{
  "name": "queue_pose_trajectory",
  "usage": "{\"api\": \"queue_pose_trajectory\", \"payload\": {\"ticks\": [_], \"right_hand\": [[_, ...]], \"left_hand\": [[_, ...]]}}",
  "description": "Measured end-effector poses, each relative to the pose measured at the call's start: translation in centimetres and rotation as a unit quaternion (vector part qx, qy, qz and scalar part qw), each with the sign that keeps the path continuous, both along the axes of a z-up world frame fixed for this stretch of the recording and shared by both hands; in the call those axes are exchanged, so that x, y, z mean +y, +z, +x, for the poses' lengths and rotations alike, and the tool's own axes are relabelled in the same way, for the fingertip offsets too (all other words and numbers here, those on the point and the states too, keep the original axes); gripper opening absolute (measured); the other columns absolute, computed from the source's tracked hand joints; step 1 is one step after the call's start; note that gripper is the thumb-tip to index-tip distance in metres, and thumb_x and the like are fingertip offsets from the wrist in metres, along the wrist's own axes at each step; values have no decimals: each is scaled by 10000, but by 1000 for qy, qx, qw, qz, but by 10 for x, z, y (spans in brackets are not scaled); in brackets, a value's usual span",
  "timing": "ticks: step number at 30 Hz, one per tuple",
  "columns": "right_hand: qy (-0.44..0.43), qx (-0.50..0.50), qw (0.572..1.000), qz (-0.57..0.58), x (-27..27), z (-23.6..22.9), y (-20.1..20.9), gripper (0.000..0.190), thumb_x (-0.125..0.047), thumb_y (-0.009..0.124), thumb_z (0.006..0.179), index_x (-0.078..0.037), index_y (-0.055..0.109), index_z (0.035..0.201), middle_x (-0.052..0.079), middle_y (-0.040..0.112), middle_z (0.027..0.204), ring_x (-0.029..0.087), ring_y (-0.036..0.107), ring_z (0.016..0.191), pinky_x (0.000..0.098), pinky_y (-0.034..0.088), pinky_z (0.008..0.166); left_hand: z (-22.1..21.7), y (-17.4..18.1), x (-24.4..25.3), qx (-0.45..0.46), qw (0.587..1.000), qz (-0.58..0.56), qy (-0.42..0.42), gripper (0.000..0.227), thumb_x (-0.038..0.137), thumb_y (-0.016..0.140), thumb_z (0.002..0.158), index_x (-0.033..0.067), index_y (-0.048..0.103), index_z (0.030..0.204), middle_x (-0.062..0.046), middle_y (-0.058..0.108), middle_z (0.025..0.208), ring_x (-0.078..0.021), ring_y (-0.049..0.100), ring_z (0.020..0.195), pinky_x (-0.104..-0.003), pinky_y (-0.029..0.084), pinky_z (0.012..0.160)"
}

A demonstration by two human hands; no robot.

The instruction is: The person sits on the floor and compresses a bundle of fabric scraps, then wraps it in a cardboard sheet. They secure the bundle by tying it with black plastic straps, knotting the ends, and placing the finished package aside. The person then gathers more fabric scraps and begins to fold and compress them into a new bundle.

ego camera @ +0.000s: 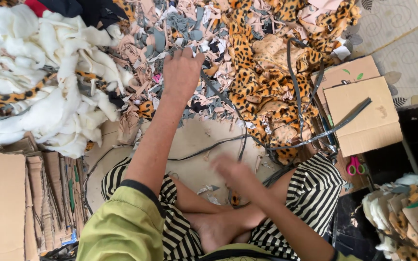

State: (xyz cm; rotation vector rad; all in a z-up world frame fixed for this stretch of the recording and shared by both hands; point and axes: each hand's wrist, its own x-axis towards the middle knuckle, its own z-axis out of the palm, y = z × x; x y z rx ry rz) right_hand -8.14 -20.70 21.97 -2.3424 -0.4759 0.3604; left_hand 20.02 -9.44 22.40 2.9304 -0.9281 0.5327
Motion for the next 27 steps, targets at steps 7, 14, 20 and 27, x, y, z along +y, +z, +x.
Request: {"api": "queue_pose_trajectory", "payload": {"ticks": [7, 14, 20, 27], "right_hand": [[-326, -274, 897, 119, -36, 144, -49, 565, -39, 767, 935, -143, 539, 1441, 103, 450, 1270, 225, 715, 867, 273, 635, 656], [-193, -216, 953, 92, -42, 195, -27, 194, -82, 669, 961, -180, 729, 1117, 38, 563, 864, 282, 666, 806, 360, 569, 676], [-252, 109, 871, 408, -34, 189, 22, 144, -68, 532, 964, -63, 670, 1001, 35, 554, 597, 67, 515, 470, 139, 426, 421], [-134, 189, 952, 200, -39, 233, 68, 190, -56, 527, 1039, -163, 642, 1145, 34, 652, 921, 110, 597, 758, 245, 532, 713]], "left_hand": [[-19, -8, -11, -88, 980, -142, -104, 126, 183, 652, 885, 278, 732, 870, -20, 576, 800, -267, 639, 740, -448, 441, 664], [-116, 18, -11, 6, 954, -298, 2, 364, 105, 741, 939, 90, 571, 1261, -160, 586, 1281, -357, 539, 1261, -556, 413, 1034], [-271, -100, -47, 167, 929, -306, 122, 746, 409, 911, 736, -42, 569, 1222, -235, 531, 1206, -377, 575, 1080, -455, 490, 839], [-341, -205, -37, 207, 968, -142, -3, 161, -5, 637, 864, 116, 567, 943, -105, 512, 922, -286, 520, 704, -390, 471, 515]]}}
